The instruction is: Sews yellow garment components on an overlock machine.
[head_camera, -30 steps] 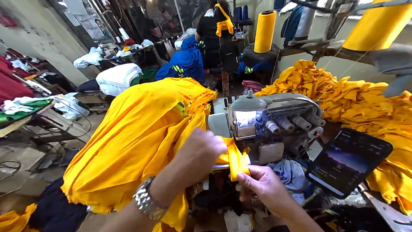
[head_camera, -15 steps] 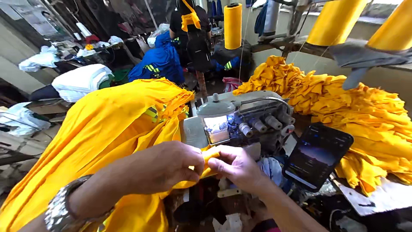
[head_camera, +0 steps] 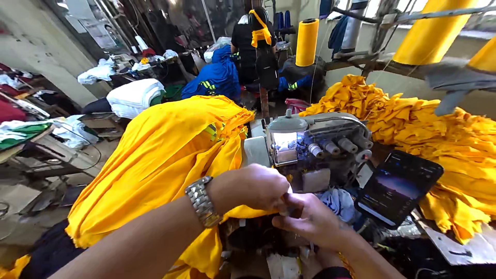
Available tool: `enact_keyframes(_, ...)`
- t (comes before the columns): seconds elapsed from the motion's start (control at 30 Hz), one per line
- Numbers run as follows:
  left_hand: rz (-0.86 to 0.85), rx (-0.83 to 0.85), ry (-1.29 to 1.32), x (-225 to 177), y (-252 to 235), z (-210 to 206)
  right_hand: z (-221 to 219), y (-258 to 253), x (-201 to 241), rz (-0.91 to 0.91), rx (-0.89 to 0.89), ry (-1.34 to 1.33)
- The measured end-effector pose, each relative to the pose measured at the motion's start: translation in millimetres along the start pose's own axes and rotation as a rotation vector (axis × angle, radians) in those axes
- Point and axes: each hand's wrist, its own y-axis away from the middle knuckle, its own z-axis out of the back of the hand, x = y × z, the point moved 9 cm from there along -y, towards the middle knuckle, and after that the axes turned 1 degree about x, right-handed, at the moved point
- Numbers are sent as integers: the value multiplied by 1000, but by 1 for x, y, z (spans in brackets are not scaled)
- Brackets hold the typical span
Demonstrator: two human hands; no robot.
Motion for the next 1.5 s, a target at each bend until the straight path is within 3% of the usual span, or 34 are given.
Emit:
enact_keyframes(0.13,163,97,-199,10,2,27,30,-15,-1,-54,-182,-85)
enact_keyframes(0.3,150,131,-160,4,9,30,43,-24,23,290,-234,265)
enact_keyframes(0.37,80,107,-176,-2,9,27,35,-27,22,298,-146,358)
enact_keyframes(0.5,-65,12,-190,-3,3,21,3,-13,-1,139,108,81)
enact_keyframes(0.63,-64,-89,-335,27,-2,8,-7,5,-27,236,-35,-12)
enact_keyframes(0.7,-86,-125,-319,19,-1,19,-3,0,-27,258,-62,-47)
enact_keyframes(0.8,-87,-33,-278,-3,1,28,2,-7,-22,301,-63,-88)
enact_keyframes(0.93,-52,-99,-318,13,-1,22,3,-8,-26,327,-63,-93)
enact_keyframes(1.03,-73,51,-187,1,-3,13,5,-7,-25,339,-73,-100)
enact_keyframes(1.2,-49,41,-132,11,-6,5,6,-5,-28,317,-65,-129)
enact_keyframes(1.37,5,-278,94,13,12,-7,11,2,-24,283,-108,-136)
enact_keyframes(1.5,274,-496,229,36,14,-34,19,20,-33,175,-297,-118)
